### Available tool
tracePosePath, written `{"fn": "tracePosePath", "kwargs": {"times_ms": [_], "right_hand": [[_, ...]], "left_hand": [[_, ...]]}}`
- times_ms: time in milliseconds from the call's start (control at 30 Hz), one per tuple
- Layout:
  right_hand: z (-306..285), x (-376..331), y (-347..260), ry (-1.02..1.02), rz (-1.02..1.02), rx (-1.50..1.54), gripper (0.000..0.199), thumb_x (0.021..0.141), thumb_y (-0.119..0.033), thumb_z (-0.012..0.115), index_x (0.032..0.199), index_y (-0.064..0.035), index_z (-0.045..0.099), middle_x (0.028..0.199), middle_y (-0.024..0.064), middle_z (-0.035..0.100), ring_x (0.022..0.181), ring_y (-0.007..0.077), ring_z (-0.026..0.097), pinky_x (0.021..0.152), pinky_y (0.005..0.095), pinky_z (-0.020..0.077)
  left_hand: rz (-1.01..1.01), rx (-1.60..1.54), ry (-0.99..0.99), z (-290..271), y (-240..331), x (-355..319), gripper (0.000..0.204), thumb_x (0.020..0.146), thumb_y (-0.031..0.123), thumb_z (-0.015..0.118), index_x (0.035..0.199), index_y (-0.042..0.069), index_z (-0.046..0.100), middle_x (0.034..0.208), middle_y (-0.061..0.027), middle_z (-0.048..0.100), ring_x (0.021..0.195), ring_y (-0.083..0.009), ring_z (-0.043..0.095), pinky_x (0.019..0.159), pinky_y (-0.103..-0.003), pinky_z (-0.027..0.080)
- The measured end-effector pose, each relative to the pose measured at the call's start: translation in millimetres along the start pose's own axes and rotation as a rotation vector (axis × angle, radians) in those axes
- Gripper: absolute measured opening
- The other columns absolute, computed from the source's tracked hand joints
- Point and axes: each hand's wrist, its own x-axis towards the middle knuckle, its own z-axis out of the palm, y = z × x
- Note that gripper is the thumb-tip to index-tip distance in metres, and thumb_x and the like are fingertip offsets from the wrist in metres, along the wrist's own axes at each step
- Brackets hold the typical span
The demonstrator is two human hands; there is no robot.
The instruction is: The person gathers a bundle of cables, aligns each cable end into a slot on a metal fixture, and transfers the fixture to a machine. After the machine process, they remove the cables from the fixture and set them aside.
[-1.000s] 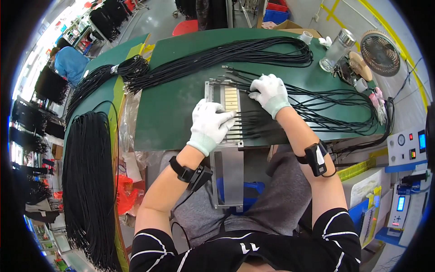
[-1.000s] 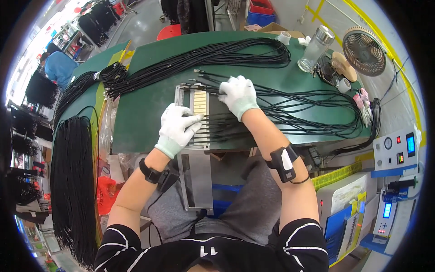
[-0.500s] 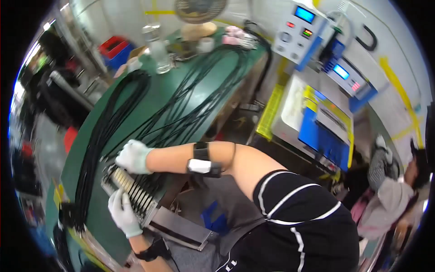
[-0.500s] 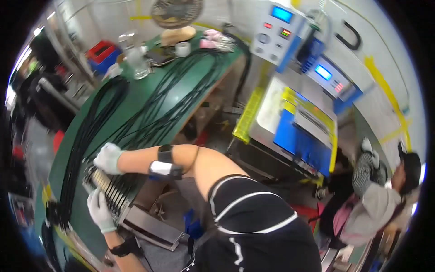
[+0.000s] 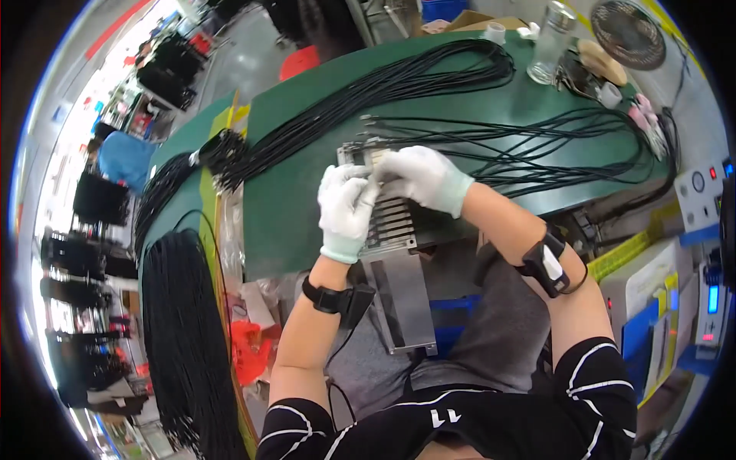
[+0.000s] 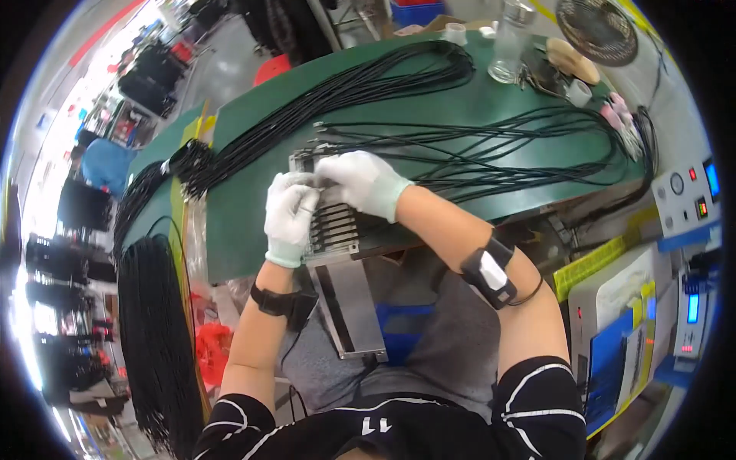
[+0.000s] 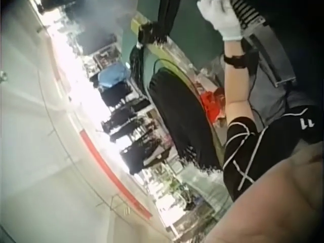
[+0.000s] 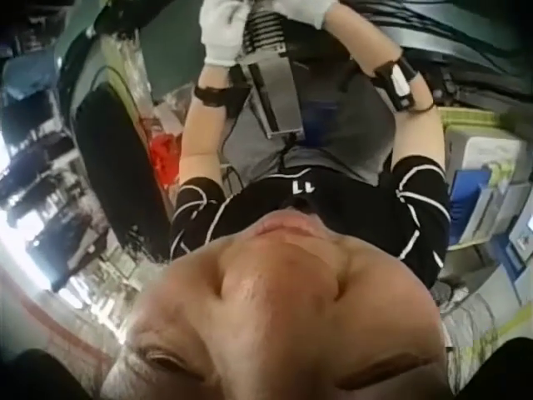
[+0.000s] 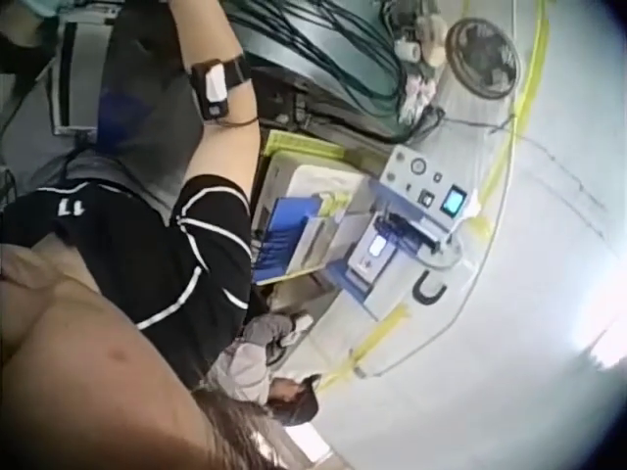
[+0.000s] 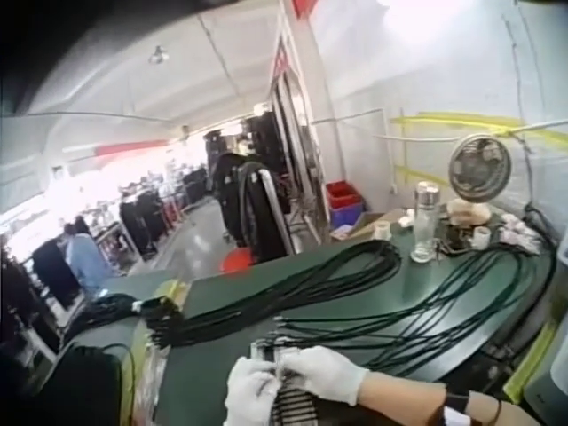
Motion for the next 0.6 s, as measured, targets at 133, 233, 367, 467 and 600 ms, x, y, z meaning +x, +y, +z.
{"fn": "tracePosePath", "kwargs": {"times_ms": [133,233,367,467,600], "right_hand": [[-6,4,-7,-0.048,-0.002,-0.011,0.021,0.081,-0.025,0.074,0.093,-0.0100,0.065,0.084,0.0108,0.068,0.082,0.0340,0.066,0.072,0.0437,0.0523],[1,3,-10,-0.069,-0.004,-0.149,0.021,0.081,-0.025,0.074,0.093,-0.0095,0.065,0.083,0.0104,0.068,0.082,0.0342,0.066,0.072,0.0435,0.0523],[-6,-3,1,-0.100,0.067,-0.327,0.019,0.081,-0.024,0.075,0.091,-0.0094,0.068,0.083,0.0099,0.068,0.081,0.0331,0.066,0.072,0.0423,0.0520],[-18,-7,13,-0.123,0.208,-0.248,0.013,0.082,-0.021,0.075,0.088,-0.0103,0.071,0.082,0.0098,0.069,0.078,0.0315,0.065,0.072,0.0407,0.0512],[-14,-10,12,-0.045,0.515,0.358,0.011,0.082,-0.020,0.074,0.086,-0.0107,0.072,0.080,0.0067,0.068,0.077,0.0301,0.064,0.075,0.0398,0.0503]], "left_hand": [[-0.211,-0.234,-0.003,4,-2,-7,0.011,0.087,0.013,0.069,0.084,0.001,0.069,0.102,-0.0109,0.067,0.098,-0.0278,0.061,0.091,-0.038,0.047],[-0.357,-0.358,-0.021,2,-4,-9,0.013,0.088,0.013,0.068,0.083,0.001,0.070,0.103,-0.0107,0.068,0.099,-0.0267,0.061,0.091,-0.036,0.047],[-0.461,-0.449,-0.006,-6,-17,-11,0.014,0.091,0.012,0.066,0.085,0.000,0.070,0.109,-0.0106,0.067,0.101,-0.0230,0.060,0.091,-0.033,0.047],[-0.558,-0.551,0.070,-12,-28,-14,0.013,0.094,0.011,0.064,0.091,-0.002,0.069,0.117,-0.0103,0.064,0.101,-0.0175,0.060,0.091,-0.030,0.048],[-0.335,-0.072,0.088,-15,-26,-14,0.016,0.090,0.018,0.067,0.089,0.003,0.073,0.105,-0.0111,0.070,0.099,-0.0271,0.062,0.092,-0.037,0.048]]}}
